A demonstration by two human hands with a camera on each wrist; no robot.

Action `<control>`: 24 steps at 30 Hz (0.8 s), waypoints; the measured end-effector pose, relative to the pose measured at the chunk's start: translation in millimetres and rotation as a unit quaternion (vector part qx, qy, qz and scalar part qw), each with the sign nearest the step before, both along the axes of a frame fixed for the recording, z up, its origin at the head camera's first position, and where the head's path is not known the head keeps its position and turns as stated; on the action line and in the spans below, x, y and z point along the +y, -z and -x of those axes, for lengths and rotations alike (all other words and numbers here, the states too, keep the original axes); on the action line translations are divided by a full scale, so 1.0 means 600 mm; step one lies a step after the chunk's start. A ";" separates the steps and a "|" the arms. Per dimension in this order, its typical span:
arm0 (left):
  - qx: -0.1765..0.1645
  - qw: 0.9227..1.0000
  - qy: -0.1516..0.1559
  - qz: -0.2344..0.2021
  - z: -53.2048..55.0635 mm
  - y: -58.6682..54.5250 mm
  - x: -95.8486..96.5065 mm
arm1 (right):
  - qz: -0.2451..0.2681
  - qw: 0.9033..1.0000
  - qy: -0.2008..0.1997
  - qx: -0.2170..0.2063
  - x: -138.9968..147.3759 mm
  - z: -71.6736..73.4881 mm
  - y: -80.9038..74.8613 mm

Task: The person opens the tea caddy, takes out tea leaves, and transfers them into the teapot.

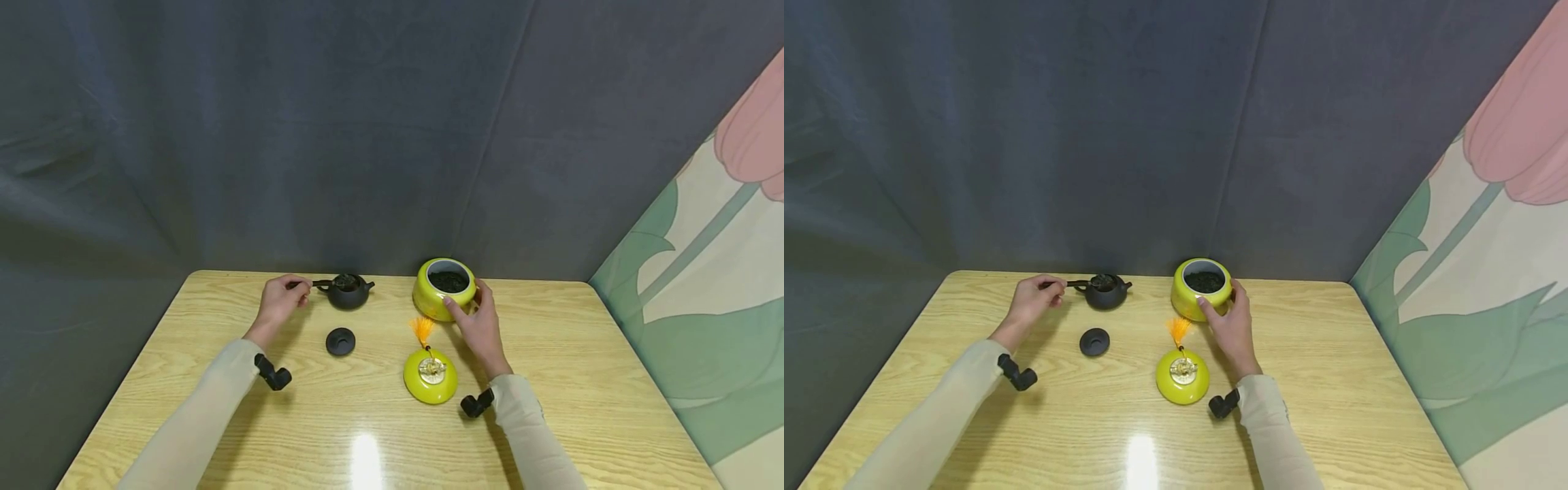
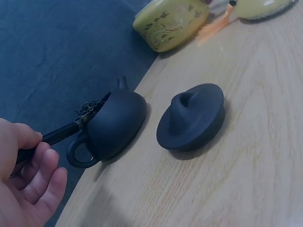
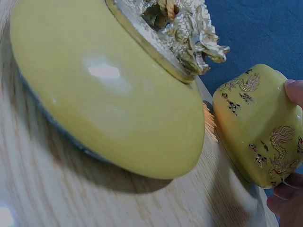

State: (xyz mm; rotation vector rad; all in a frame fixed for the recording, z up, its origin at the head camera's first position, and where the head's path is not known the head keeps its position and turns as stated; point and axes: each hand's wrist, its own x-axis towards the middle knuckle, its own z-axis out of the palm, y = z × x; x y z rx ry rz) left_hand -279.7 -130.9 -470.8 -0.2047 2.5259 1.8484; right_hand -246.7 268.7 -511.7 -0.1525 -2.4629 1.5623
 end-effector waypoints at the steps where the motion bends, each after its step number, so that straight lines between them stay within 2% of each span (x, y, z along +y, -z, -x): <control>1: 0.002 1.000 0.002 0.009 0.000 -0.001 0.000 | 0.000 1.000 -0.001 -0.001 0.000 0.000 0.000; 5: 0.017 0.998 0.016 0.061 0.000 -0.005 0.004 | 0.000 1.000 0.000 -0.002 0.000 0.000 -0.002; 8: 0.039 0.993 0.029 0.110 -0.001 -0.010 0.009 | -0.001 1.000 0.004 0.000 0.001 0.000 -0.002; 12: 0.094 0.977 0.044 0.186 -0.004 -0.013 0.018 | 0.001 1.000 0.005 0.002 0.001 0.001 0.001; 15: 0.140 0.959 0.058 0.241 -0.008 -0.011 0.025 | 0.003 1.000 0.002 0.000 0.002 0.000 0.003; 17: 0.172 0.944 0.068 0.275 -0.010 -0.010 0.030 | 0.004 1.000 0.001 -0.001 0.002 0.001 0.002; 19: 0.207 0.923 0.082 0.313 -0.014 -0.008 0.034 | 0.005 1.000 0.000 -0.002 0.003 0.001 0.002; 21: 0.251 0.894 0.096 0.358 -0.017 -0.006 0.038 | 0.006 1.000 0.000 -0.001 0.003 0.001 0.002; 24: 0.320 0.842 0.116 0.419 -0.020 -0.004 0.041 | 0.006 1.000 0.001 0.000 0.002 0.001 0.003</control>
